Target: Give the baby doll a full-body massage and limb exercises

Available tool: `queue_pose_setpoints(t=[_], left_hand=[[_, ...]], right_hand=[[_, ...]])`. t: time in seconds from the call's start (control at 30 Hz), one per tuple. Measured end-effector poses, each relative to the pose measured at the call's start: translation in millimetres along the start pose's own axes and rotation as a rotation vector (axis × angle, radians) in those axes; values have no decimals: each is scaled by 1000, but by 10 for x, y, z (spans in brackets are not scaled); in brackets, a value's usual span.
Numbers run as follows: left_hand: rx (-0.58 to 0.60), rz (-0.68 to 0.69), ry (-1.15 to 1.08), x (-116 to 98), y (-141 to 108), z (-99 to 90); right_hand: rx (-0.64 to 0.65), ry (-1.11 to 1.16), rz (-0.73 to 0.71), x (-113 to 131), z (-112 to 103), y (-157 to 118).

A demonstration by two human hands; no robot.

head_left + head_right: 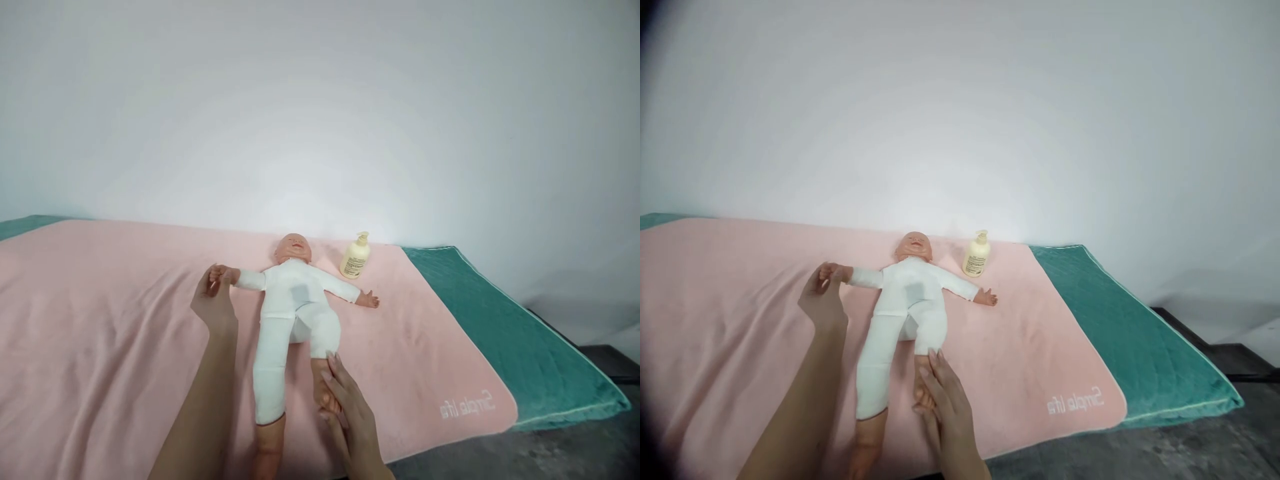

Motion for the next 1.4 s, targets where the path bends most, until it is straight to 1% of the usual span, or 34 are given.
queue_pose_setpoints(t=[0.1, 0.2, 0.27, 0.37, 0.5, 0.57, 0.67, 0.73, 0.8, 0.83, 0.93, 1.03, 1.1, 1.17, 1.23, 1.27, 1.33, 1.4], left_hand=[[-107, -107, -60, 169, 140, -138], [-162, -203, -83, 311, 233, -241], [-182, -229, -92, 363, 261, -274], [-181, -209, -91, 365, 254, -267], [-122, -97, -68, 248, 183, -172], [-74, -46, -62, 166, 132, -100], [22, 54, -1, 19, 21, 11], [118, 163, 119, -90, -86, 82], [224, 256, 258, -175, -203, 142], [276, 282, 309, -200, -257, 166], [441, 375, 416, -227, -378, 225], [622, 558, 469, -216, -446, 283], [749, 681, 466, -198, -479, 322], [868, 759, 463, -175, -506, 355], [950, 788, 476, -154, -523, 376], [969, 790, 484, -148, -528, 382], [980, 778, 485, -148, -535, 382], [968, 738, 464, -163, -538, 373]], right_hand=[[33, -23, -33, -17, 16, -261], [36, -42, -43, -44, 81, -485], [43, -54, -41, -57, 144, -603], [57, -61, -38, -51, 210, -695], [70, -33, -8, -32, 197, -626], [36, -12, -1, -46, 170, -527], [-70, 3, 6, -113, 134, -330], [-130, 7, -8, -158, 117, -171], [-155, 19, -39, -181, 103, 3], [-161, 28, -47, -186, 96, 92], [-171, 63, -19, -188, 96, 345], [-189, 105, 33, -188, 141, 561], [-187, 122, 53, -190, 194, 685], [-175, 128, 71, -199, 246, 791], [-165, 131, 97, -212, 281, 871], [-164, 133, 105, -217, 289, 900], [-165, 137, 103, -219, 288, 931], [-163, 138, 86, -213, 270, 924]])
Point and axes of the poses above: each hand's wrist, its own y-axis towards the middle knuckle, its own z-axis out of the palm, x = y × z, the point moved 3 cm from there along y, towards the middle knuckle, and after that the axes turned 7 degrees about -y, right-handed, at the moved point
